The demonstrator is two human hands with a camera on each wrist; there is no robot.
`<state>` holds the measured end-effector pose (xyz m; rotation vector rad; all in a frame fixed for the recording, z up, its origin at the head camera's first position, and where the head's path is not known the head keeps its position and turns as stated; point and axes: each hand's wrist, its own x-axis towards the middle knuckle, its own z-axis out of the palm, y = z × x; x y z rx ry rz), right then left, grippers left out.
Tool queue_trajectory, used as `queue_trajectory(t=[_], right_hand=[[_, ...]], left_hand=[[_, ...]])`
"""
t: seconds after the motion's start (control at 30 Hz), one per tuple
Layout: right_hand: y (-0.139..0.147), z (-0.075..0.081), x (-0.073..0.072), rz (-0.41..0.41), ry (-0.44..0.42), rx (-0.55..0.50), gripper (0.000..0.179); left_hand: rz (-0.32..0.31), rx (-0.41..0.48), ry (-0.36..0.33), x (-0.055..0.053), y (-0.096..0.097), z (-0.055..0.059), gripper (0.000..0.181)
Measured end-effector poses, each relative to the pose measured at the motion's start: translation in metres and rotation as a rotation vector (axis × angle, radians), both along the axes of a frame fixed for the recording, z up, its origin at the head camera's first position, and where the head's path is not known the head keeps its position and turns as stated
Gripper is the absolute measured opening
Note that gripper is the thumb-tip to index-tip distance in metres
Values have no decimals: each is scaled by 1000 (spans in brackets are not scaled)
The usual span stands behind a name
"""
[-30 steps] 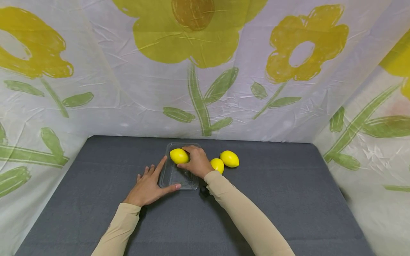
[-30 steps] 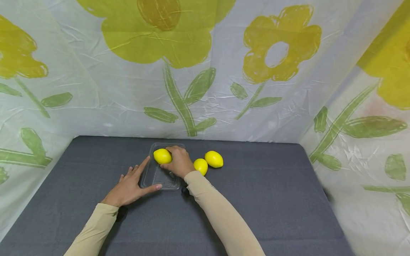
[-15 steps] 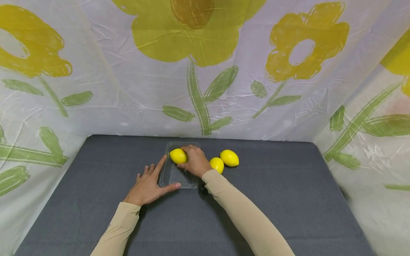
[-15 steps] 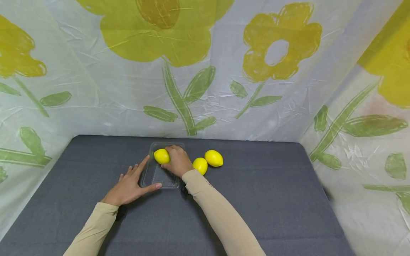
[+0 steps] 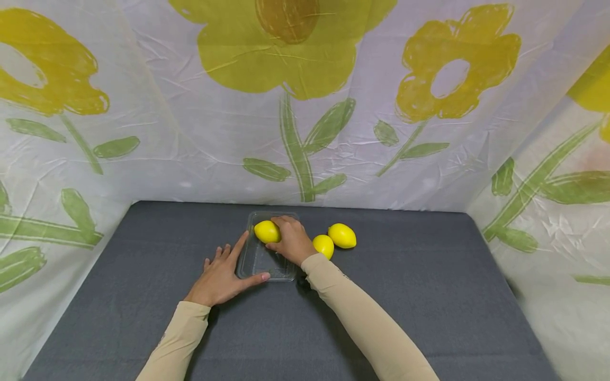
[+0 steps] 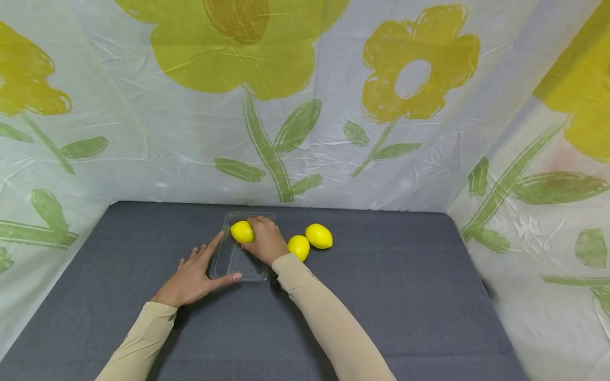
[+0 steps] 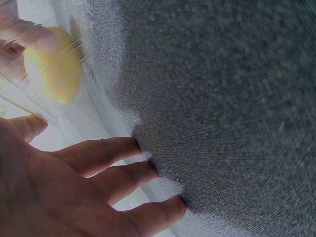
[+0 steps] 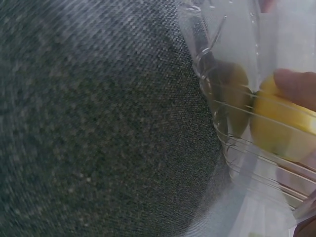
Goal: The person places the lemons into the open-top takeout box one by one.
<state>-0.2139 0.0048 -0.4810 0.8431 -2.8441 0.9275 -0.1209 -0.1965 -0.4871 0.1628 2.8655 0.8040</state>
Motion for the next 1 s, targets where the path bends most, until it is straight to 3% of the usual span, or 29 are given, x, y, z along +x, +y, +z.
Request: queue_trajectory(t=[0.43, 0.77, 1.0], right_hand=[[4, 1, 4, -3, 16, -69, 65], [10, 6, 7, -29, -28, -139, 66], [23, 15, 13, -51, -46, -254, 64]], left_hand=[[1, -17, 4, 1, 0, 3, 114], [-1, -18, -5, 2, 1, 3, 116], [2, -36, -8, 1, 2, 3, 116]])
